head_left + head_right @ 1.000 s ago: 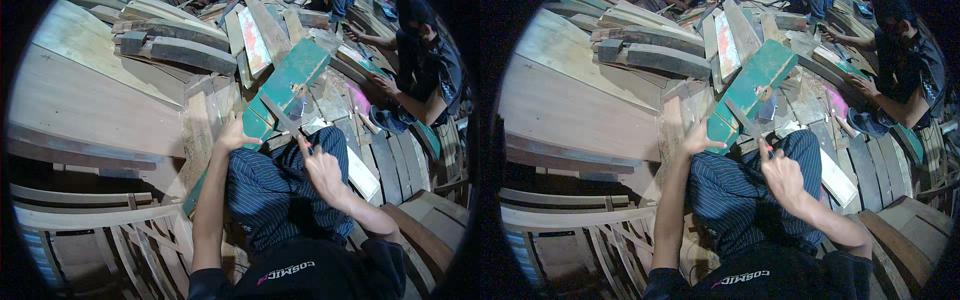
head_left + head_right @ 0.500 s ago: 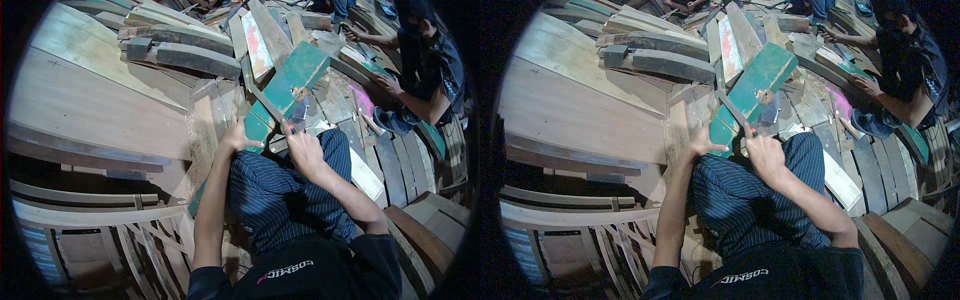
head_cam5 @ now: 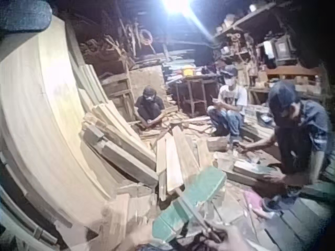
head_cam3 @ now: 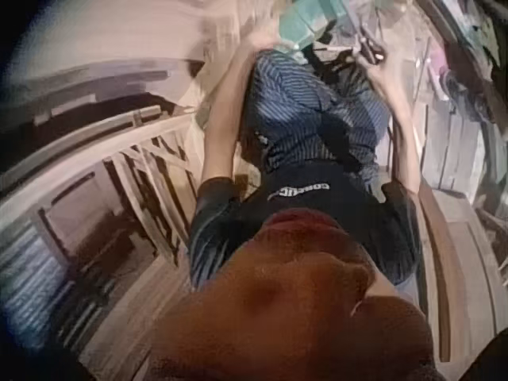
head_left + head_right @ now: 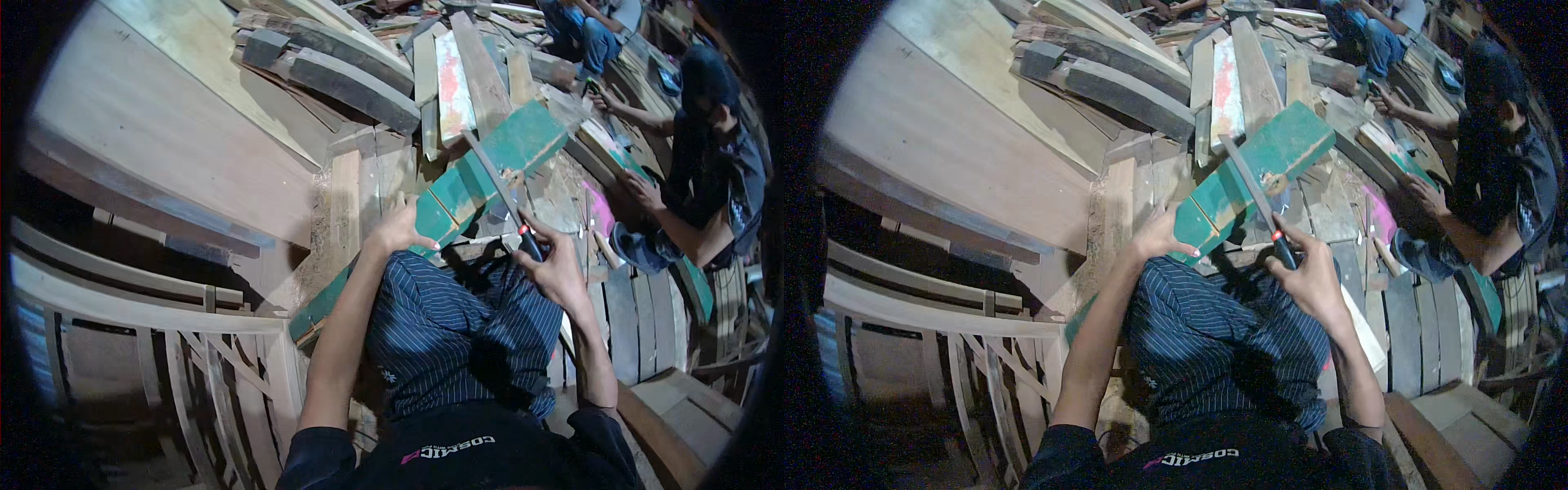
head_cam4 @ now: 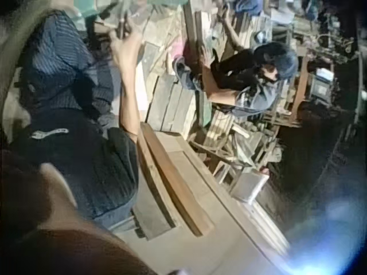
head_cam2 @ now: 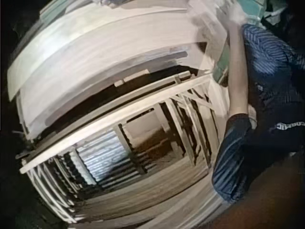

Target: The person holds a wooden board by hand and cuts into it along a marked line using a hand saw.

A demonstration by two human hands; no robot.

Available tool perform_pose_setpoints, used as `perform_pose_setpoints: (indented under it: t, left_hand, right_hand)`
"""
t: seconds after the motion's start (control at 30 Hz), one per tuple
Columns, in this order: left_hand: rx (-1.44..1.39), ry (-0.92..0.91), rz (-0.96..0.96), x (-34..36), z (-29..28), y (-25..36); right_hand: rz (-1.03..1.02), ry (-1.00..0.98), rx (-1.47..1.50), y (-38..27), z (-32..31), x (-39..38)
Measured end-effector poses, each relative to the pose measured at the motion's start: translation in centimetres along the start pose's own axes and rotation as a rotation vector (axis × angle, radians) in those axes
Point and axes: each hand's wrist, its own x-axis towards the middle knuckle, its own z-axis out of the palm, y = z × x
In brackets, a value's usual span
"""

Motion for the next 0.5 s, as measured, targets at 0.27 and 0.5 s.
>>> perform_pose_setpoints:
  t: [0.27,0.5]
  left_hand:
    - [0.041,0.071,0.007,-0.1,0.9,0.7]
    - [-0.055,0.082,0.005,-0.5,0.7,0.3]
  right_hand:
    - [-0.092,-0.429,-0.469,-1.6,-5.1,10.8]
    - [0.047,-0.479,-0.806,-8.6,-4.3,17.0]
